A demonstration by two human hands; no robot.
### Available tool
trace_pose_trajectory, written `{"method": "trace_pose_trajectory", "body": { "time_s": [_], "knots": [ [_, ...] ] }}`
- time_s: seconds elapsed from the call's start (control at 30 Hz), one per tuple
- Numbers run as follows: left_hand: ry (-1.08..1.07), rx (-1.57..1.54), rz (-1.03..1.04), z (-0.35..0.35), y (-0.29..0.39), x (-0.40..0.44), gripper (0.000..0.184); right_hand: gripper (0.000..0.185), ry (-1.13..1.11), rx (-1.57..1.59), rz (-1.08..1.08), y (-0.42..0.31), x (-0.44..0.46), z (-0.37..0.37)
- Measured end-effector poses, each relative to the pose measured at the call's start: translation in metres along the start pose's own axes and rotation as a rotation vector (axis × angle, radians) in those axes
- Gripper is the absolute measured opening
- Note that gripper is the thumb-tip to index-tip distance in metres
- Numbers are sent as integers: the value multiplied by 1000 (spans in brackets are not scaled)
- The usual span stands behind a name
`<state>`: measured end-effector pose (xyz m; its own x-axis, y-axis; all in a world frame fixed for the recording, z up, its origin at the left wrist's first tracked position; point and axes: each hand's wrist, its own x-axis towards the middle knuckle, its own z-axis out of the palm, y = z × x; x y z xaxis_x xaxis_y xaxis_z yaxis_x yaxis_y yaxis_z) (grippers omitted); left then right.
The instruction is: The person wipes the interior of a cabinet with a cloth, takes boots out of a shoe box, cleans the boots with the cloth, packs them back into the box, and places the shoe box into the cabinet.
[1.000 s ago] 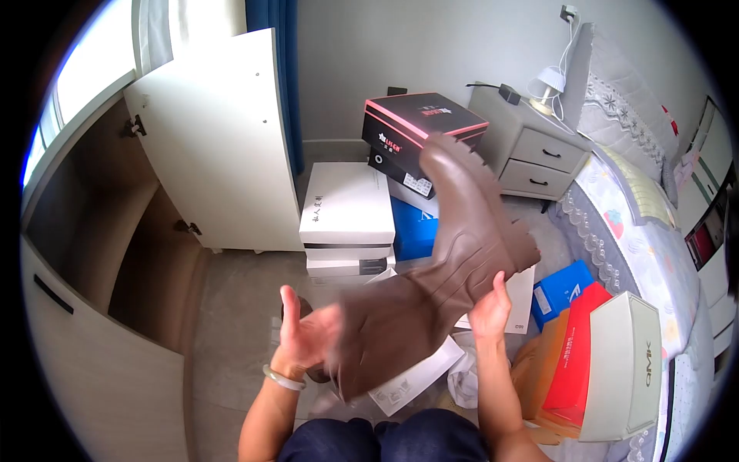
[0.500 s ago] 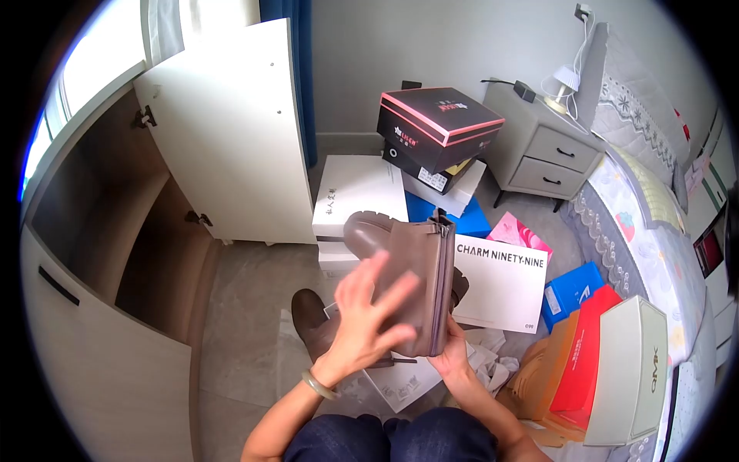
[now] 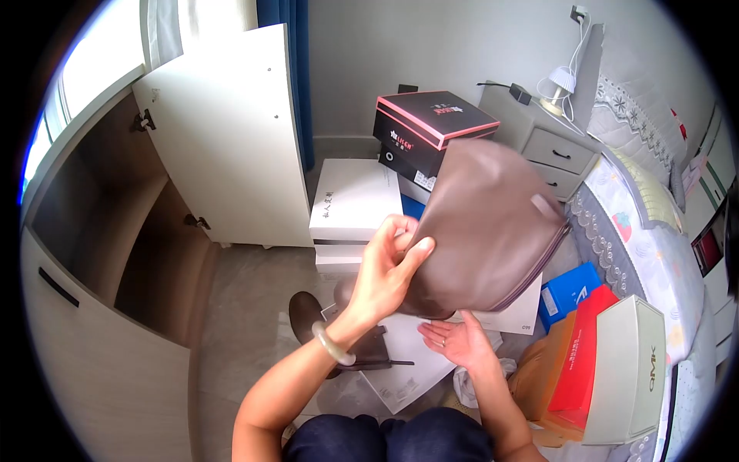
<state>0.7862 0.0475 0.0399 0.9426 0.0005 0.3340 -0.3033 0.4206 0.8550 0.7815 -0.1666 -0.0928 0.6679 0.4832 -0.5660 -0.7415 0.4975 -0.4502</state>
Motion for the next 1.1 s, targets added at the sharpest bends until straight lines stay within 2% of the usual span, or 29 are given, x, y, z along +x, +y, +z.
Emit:
{"method": "trace_pose_trajectory", "body": {
  "time_s": [0.03,0.1,0.13,0.17,0.23,0.27,0.3,0.37,0.4,0.47,0.5,0.57,0.6,0.63,0.7,0.73,0.77,0.87,0.93,0.97,1.07,1.1],
  "knots": [
    [-20,-45,2,6,1,8,18,89,0,-5,-7,-3,-4,3],
    [-72,-112,-61,12,2,20,20,94,311,-40,-56,-7,-19,20],
    [-76,-114,-60,13,2,23,20,94,368,-156,-175,-4,-29,34],
    [-55,-96,-68,13,2,27,21,94,368,-156,-180,-4,-30,35],
    [-40,-74,-76,15,4,30,22,85,459,-320,-803,-4,-31,37],
    [-32,-60,-60,17,7,30,23,75,285,-321,-977,-11,-31,41],
    [-21,-47,-45,18,10,29,24,75,284,-319,-977,-19,-32,47],
    [-35,-58,-60,20,15,27,25,72,-75,-621,-1203,-35,-41,71],
    [-46,-71,-77,21,17,26,25,72,-69,-615,-1203,-43,-38,72],
    [-63,-60,-91,19,20,27,26,52,-256,-697,-1046,-62,-33,70],
    [-68,-58,-88,17,25,25,26,52,-257,-695,-1052,-67,-32,70],
    [19,-34,-165,10,35,20,25,33,-219,-748,-1063,-72,-33,78],
    [44,-4,-142,3,32,17,30,16,-196,-714,-1147,-69,-33,84],
    [83,28,-188,-2,34,10,49,16,-196,-710,-1142,-65,-38,91],
    [101,100,-207,-19,15,-2,53,19,-194,-654,-1031,-57,-43,100],
    [33,164,-183,-26,2,-10,68,19,-202,-671,-998,-55,-42,99],
    [-28,214,-223,-30,-1,-14,75,19,-200,-670,-998,-53,-42,100],
    [47,28,-320,-31,7,-27,77,23,-165,-650,-943,-49,-42,101],
    [27,76,-127,-26,3,-31,72,23,-119,-646,-970,-47,-45,100],
    [28,71,-126,-26,2,-30,72,22,-79,-643,-998,-46,-48,100],
    [-154,419,-141,-22,-1,-33,71,20,-24,-666,-1006,-46,-53,96],
    [-176,723,-72,-19,2,-34,76,20,3,-665,-1011,-46,-53,95]
  ]
}}
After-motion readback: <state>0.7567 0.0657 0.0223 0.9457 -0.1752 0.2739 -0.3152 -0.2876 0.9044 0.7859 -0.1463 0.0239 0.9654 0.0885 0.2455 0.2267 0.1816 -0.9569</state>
